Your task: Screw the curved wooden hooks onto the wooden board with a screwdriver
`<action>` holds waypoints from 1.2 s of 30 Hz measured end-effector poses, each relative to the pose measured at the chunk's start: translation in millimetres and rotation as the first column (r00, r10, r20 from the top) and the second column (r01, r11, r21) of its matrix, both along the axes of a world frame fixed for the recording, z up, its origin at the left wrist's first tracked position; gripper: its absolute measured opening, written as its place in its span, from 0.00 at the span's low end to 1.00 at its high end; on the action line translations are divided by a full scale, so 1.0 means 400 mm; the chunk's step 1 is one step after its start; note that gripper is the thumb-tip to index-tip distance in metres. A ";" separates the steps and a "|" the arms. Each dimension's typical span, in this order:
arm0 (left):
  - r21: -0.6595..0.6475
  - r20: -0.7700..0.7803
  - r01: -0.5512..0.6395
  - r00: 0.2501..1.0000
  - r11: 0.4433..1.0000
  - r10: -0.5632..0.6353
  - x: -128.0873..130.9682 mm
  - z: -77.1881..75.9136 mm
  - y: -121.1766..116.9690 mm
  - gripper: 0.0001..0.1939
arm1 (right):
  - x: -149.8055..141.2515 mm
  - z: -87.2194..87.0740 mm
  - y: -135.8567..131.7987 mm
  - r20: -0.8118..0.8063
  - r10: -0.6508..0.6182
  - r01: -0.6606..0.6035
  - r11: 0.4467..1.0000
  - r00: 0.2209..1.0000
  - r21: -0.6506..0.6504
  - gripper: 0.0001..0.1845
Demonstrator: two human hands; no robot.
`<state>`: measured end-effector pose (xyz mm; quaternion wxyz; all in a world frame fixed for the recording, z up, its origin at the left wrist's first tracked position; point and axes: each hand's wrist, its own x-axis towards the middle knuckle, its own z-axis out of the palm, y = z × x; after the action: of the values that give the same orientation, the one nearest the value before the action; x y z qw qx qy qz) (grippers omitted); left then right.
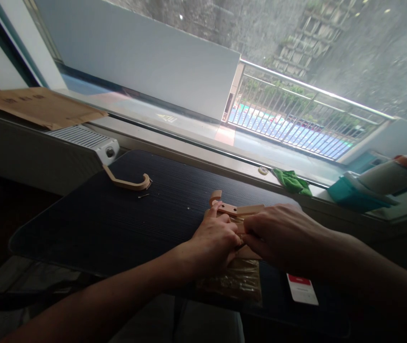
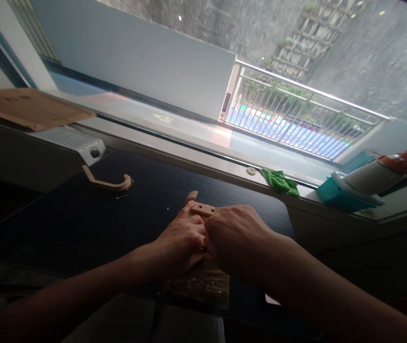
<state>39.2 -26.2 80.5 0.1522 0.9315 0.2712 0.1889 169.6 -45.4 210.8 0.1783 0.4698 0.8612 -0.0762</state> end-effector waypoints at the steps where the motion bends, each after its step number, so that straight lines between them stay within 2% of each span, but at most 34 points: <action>1: 0.004 0.002 -0.003 1.000 1.000 0.003 -0.001 -0.001 0.000 0.05 | 0.002 0.002 -0.001 0.034 -0.020 0.020 1.000 0.999 -0.001 0.13; 3: 0.011 0.000 -0.007 1.000 1.000 0.007 -0.002 -0.003 0.001 0.05 | 0.004 0.009 -0.003 0.048 -0.023 0.024 1.000 0.999 -0.014 0.12; 7: 0.029 -0.003 -0.003 1.000 1.000 0.003 -0.002 -0.005 0.002 0.03 | 0.002 0.025 -0.011 -0.049 0.077 -0.077 0.997 0.996 -0.014 0.11; 12: 0.009 0.000 -0.020 1.000 1.000 0.020 0.000 -0.005 0.002 0.04 | -0.004 0.014 -0.014 -0.062 0.153 -0.153 0.988 0.986 0.006 0.11; 16: 0.011 0.031 -0.008 0.999 1.000 0.007 0.001 -0.011 0.002 0.05 | 0.011 -0.010 -0.005 -0.077 0.119 -0.115 0.992 0.990 0.049 0.11; 22: 0.011 0.022 -0.005 1.000 1.000 0.005 -0.001 -0.012 0.002 0.04 | 0.023 -0.020 -0.011 0.094 -0.038 0.032 0.998 0.995 0.056 0.15; 25: -0.003 0.019 0.003 1.000 1.000 -0.003 -0.002 -0.004 0.002 0.04 | 0.009 -0.005 -0.021 0.060 -0.006 0.004 1.000 0.998 0.027 0.08; 29: 0.001 0.018 -0.009 1.000 1.000 0.008 -0.001 -0.002 0.001 0.03 | -0.019 0.004 -0.027 0.095 0.074 -0.075 0.997 0.993 0.007 0.10; 32: 0.008 0.032 -0.017 0.999 1.000 0.017 0.001 -0.007 0.001 0.03 | -0.021 -0.011 -0.023 0.109 0.094 -0.096 0.995 0.990 0.015 0.11; 36: 0.017 0.018 -0.003 1.000 1.000 0.003 0.002 -0.010 0.003 0.05 | 0.007 -0.036 -0.015 -0.032 0.062 -0.061 0.997 0.998 0.045 0.11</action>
<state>39.8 -25.1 76.3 0.1462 0.9306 0.2696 0.2000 172.5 -51.4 196.3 0.1556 0.4456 0.8796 -0.0596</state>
